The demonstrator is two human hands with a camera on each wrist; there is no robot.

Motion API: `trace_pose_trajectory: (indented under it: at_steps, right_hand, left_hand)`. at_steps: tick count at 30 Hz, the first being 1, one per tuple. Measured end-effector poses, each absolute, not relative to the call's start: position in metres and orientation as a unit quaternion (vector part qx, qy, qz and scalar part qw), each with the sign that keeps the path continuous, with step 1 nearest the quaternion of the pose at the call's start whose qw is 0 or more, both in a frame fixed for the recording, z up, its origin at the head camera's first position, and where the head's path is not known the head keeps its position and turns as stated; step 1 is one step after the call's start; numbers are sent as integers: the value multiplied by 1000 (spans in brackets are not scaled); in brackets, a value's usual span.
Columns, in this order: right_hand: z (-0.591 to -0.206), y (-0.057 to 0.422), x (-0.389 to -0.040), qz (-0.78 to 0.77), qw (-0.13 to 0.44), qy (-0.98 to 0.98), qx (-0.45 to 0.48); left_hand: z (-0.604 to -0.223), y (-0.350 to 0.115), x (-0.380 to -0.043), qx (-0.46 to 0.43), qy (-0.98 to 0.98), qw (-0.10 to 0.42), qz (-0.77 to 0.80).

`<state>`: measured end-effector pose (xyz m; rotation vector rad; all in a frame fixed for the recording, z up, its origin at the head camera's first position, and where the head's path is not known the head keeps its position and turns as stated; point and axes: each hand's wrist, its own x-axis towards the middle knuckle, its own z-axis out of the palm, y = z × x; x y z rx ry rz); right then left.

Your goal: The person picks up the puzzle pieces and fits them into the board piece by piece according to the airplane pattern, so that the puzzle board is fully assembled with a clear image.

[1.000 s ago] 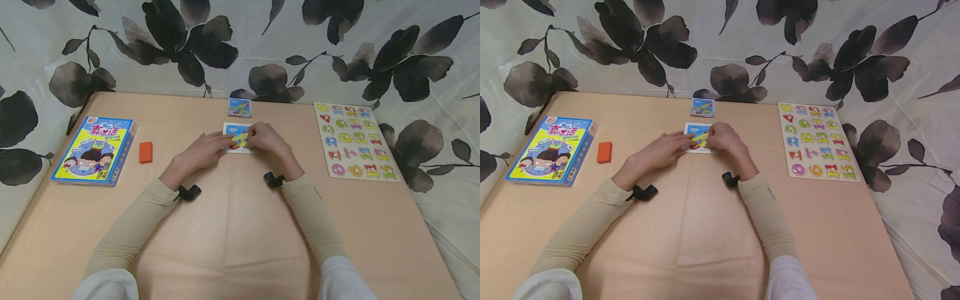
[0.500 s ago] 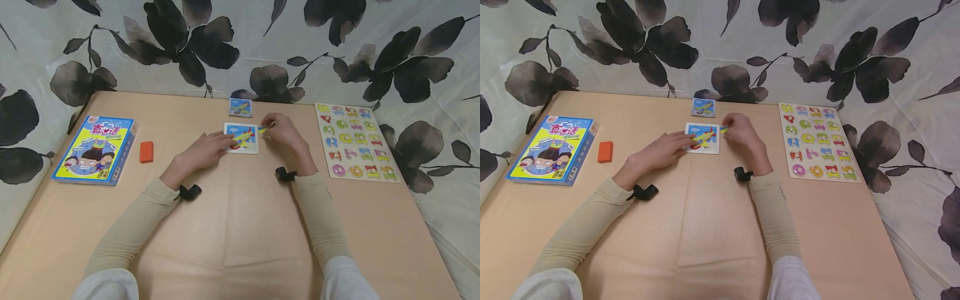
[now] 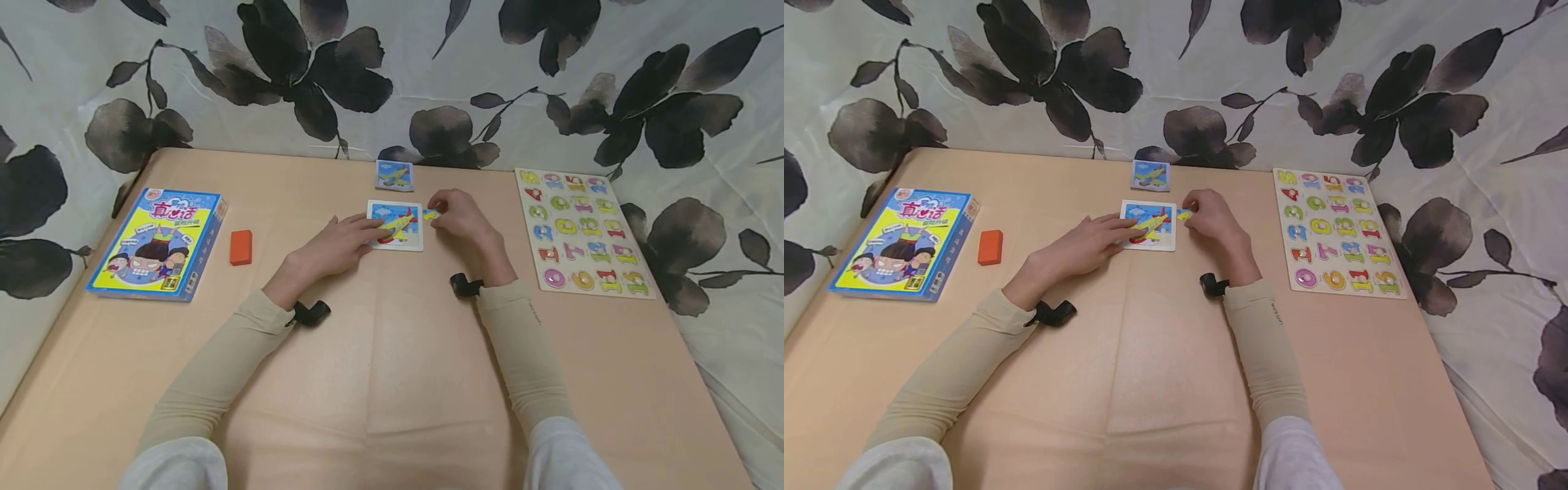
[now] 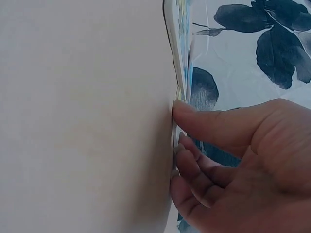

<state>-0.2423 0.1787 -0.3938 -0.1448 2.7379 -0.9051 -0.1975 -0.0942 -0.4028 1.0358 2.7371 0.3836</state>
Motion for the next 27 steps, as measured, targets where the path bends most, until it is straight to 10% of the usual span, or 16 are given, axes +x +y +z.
trace_pose_trajectory:
  at_steps: [27]
  right_hand:
    - [-370,181,-229,-381,125,914,-59]
  left_hand:
    - [-401,-94,-195,351,920,96,145]
